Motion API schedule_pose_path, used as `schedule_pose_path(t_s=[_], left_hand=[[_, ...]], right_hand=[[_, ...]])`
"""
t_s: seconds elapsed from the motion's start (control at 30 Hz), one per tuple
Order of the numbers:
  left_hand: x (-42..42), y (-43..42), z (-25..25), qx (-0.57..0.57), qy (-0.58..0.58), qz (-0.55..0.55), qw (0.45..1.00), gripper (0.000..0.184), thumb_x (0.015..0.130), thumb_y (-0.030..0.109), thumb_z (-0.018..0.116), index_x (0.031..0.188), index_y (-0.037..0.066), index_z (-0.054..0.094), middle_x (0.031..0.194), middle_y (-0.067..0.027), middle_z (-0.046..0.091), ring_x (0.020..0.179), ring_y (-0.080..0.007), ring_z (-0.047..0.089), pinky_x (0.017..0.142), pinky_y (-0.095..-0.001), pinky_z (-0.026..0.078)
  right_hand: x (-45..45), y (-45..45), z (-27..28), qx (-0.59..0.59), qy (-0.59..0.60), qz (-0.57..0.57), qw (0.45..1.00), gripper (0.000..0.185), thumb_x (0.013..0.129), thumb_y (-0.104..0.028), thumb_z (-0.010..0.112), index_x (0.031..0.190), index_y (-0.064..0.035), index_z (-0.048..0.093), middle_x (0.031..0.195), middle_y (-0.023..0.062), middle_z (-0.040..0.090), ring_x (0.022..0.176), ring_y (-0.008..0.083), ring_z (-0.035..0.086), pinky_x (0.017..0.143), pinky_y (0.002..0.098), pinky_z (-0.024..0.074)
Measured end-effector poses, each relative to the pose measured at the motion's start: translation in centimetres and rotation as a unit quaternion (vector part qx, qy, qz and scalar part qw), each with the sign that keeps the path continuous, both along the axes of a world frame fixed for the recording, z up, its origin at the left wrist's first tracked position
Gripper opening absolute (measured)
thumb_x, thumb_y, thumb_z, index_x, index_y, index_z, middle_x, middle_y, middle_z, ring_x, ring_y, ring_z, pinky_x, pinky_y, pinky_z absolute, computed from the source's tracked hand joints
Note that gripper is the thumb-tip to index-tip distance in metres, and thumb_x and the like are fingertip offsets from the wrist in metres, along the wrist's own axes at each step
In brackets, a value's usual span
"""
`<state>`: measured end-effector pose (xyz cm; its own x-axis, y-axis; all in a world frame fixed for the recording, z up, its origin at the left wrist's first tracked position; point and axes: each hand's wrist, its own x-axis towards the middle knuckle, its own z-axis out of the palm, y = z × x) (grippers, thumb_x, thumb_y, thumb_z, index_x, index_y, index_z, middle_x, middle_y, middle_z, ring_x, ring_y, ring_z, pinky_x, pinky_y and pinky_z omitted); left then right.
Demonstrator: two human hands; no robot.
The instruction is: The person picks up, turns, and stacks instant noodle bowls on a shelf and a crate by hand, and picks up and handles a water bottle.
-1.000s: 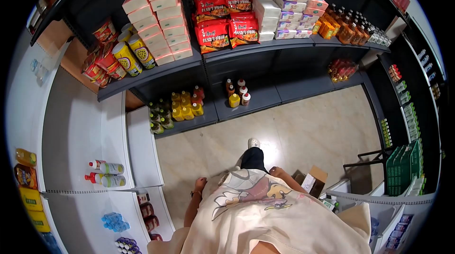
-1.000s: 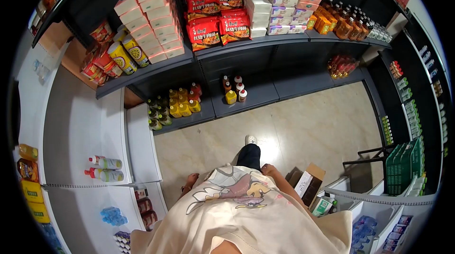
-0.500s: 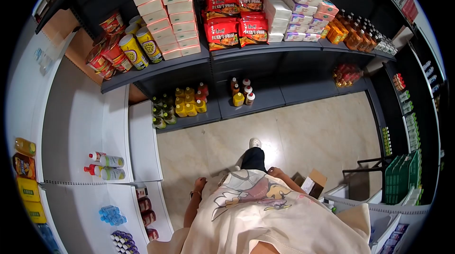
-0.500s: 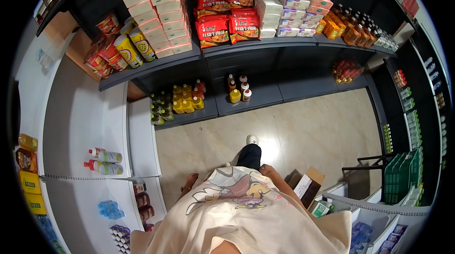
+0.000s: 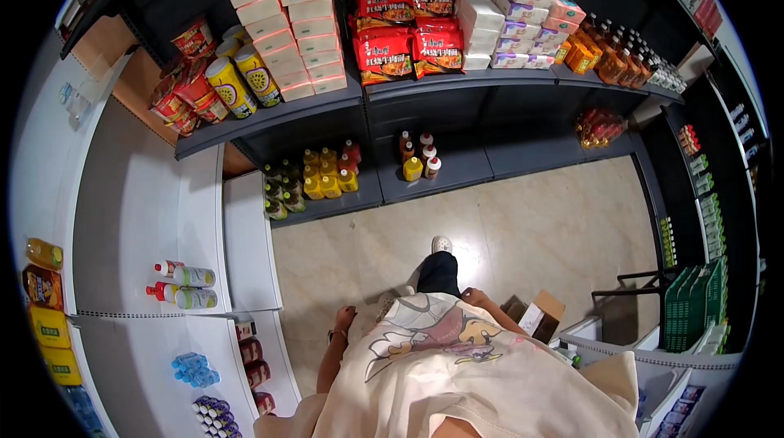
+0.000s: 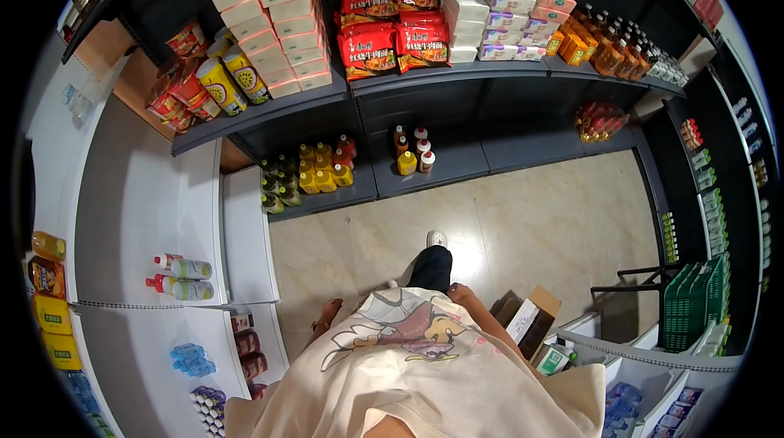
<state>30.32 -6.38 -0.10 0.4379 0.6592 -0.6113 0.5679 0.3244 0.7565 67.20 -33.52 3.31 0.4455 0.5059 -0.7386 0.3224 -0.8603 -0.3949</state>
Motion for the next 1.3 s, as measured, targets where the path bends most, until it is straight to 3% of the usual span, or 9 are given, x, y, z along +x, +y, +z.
schedule_pose_path(t_s=[0.43,0.53,0.63,0.73,1.3], left_hand=[[1.0,0.0,3.5,0.038,0.047,-0.024,0.998,0.034,0.079,0.024,0.053,0.096,-0.004,0.063,0.086,-0.0138,0.065,0.078,-0.0182,0.061,0.071,-0.0292,0.047],[-0.7,0.5,-5.8,0.051,0.039,-0.028,0.998,0.032,0.078,0.024,0.053,0.088,-0.004,0.063,0.078,-0.012,0.065,0.072,-0.0162,0.058,0.066,-0.0298,0.045],[0.2,0.3,1.6,0.063,0.025,-0.043,0.997,0.03,0.078,0.024,0.053,0.08,-0.004,0.062,0.069,-0.0099,0.062,0.066,-0.0144,0.054,0.062,-0.031,0.043],[0.5,0.1,2.6,0.08,0.014,-0.033,0.996,0.03,0.078,0.024,0.053,0.077,-0.004,0.061,0.065,-0.008,0.059,0.063,-0.0132,0.05,0.06,-0.0313,0.042],[-0.2,0.5,0.0,0.057,0.053,-0.035,0.996,0.035,0.079,0.025,0.055,0.097,-0.004,0.064,0.086,-0.0138,0.066,0.078,-0.0189,0.062,0.071,-0.0298,0.049]], right_hand=[[1.0,0.6,-0.7,-0.007,0.014,0.031,0.999,0.044,0.071,-0.047,0.055,0.096,-0.0128,0.065,0.099,0.0189,0.063,0.096,0.0325,0.059,0.085,0.0368,0.0456],[0.7,1.1,0.8,-0.013,0.013,0.022,1.0,0.044,0.071,-0.048,0.056,0.096,-0.0126,0.065,0.098,0.0189,0.063,0.096,0.0322,0.059,0.085,0.0367,0.0458],[0.7,0.9,0.4,-0.006,0.017,0.024,1.0,0.045,0.071,-0.048,0.056,0.097,-0.0124,0.065,0.098,0.0189,0.063,0.096,0.0321,0.059,0.085,0.0366,0.0458],[0.7,0.7,0.0,-0.003,0.02,0.026,0.999,0.045,0.071,-0.048,0.056,0.097,-0.0124,0.065,0.098,0.0188,0.063,0.096,0.0321,0.059,0.085,0.0365,0.0458],[0.8,1.0,-0.3,-0.003,0.02,0.044,0.999,0.044,0.071,-0.049,0.056,0.097,-0.0143,0.066,0.098,0.0167,0.064,0.095,0.0307,0.06,0.086,0.0363,0.0461]])
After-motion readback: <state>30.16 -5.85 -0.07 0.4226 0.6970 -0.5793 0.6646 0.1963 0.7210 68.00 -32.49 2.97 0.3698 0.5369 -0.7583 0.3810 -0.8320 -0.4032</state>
